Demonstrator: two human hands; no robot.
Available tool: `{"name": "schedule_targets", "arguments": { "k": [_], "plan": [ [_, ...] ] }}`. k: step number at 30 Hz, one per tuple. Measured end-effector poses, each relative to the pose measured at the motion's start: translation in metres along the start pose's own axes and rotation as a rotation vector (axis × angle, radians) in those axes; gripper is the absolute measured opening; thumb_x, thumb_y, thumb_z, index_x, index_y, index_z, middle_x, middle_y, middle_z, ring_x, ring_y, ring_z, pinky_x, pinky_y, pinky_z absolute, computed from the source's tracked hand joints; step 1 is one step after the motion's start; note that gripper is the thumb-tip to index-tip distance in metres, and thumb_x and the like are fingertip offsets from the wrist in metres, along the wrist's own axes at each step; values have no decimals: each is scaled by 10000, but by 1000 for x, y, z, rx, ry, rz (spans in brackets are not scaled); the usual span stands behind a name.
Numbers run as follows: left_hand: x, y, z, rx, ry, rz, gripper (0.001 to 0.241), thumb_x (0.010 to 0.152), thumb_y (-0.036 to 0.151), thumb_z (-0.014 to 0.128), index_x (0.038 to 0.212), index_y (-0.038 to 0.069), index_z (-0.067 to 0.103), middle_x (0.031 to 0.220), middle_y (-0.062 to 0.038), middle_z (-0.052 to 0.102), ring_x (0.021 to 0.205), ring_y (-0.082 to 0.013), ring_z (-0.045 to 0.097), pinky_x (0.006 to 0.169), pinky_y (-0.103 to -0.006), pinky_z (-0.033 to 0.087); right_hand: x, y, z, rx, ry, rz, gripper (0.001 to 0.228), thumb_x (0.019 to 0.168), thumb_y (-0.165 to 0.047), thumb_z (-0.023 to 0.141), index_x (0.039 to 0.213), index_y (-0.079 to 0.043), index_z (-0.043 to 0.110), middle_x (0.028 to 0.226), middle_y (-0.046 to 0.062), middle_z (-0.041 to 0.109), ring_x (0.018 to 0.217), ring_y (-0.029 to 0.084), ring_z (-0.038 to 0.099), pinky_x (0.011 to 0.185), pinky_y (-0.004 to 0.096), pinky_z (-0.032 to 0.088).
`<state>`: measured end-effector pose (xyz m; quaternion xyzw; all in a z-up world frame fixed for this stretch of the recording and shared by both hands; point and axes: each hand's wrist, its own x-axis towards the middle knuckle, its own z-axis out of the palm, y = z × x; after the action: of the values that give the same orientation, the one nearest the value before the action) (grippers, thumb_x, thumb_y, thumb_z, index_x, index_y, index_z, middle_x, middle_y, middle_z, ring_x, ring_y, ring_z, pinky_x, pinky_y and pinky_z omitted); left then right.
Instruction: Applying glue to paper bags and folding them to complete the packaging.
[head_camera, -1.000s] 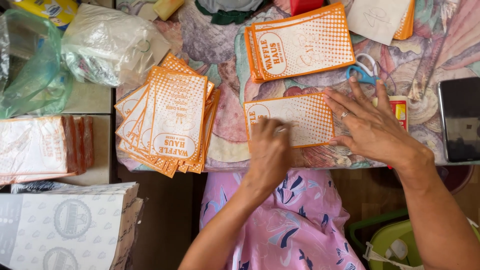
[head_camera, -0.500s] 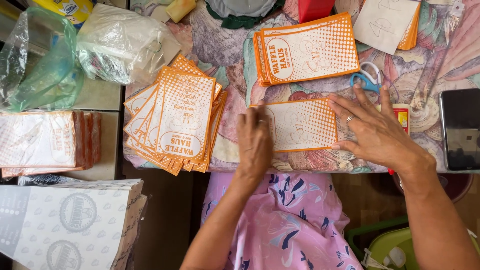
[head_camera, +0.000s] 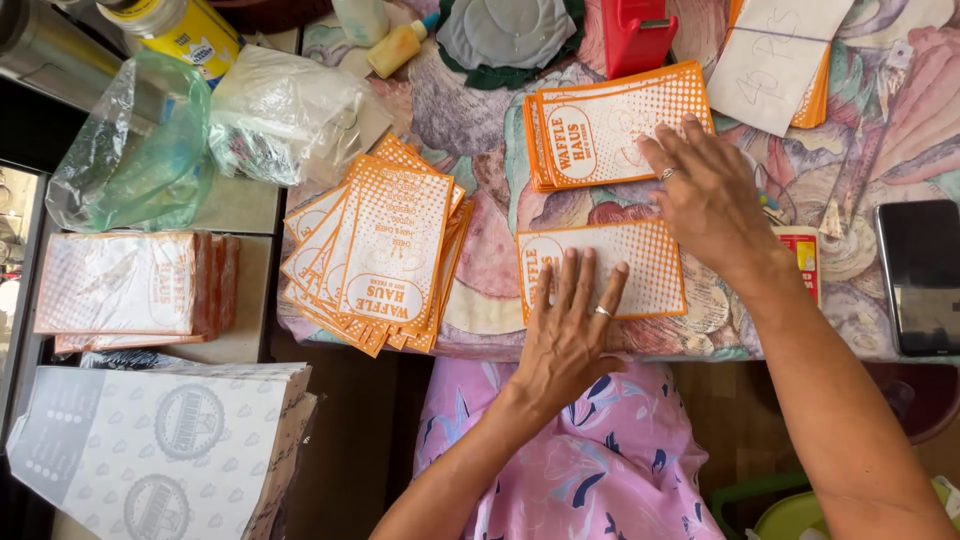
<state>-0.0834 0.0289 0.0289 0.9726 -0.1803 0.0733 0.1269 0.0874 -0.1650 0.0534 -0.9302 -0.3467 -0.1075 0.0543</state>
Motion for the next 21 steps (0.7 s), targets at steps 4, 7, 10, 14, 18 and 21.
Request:
{"name": "schedule_targets", "arguments": {
  "k": [4,7,10,14,18,21],
  "plan": [
    [-26,4,-17,-169,41,59,775,861,37,684,1568,42,366,1362,-254,565,1360,-435,518,1079,-576,404,-12,12,21,-191,236,-164,291,948,-84,642,1228,-130,707,1139,106,777,1231,353,703,1021,431,544],
    [-42,-16,-36,-245,198,50,490,899,-27,597,1379,74,604,1016,-112,715,1049,-297,692,847,-396,541,-27,8,20,-203,286,-151,253,984,-55,579,1140,-176,738,1083,58,799,1176,299,749,1011,385,579],
    [-47,-75,-62,-194,254,-62,322,842,-59,584,1104,70,721,774,-71,685,731,-247,692,633,-364,528,-55,-14,17,-165,288,-111,320,965,-20,554,1154,-178,757,1093,76,798,1156,309,756,963,404,603],
    [-22,-131,-136,-296,255,-526,300,923,52,677,1123,-136,556,729,-358,644,720,-613,618,606,-680,417,-90,-56,5,-57,274,-56,347,890,38,580,1114,-148,769,1081,118,791,1112,350,753,868,423,622],
    [-17,-192,-77,-193,190,-768,553,961,16,695,1470,-48,489,950,-272,703,871,-402,705,727,-467,527,-101,-79,7,32,226,-18,359,879,67,570,1124,-88,783,1077,192,777,1102,400,729,865,454,630],
    [-4,-155,-58,223,505,-500,784,817,23,858,1497,46,469,1239,-223,619,1131,-377,567,960,-470,447,-103,-85,12,-2,336,-67,433,832,63,592,1143,-158,797,1121,97,768,1113,354,722,831,423,585]
  ]
}}
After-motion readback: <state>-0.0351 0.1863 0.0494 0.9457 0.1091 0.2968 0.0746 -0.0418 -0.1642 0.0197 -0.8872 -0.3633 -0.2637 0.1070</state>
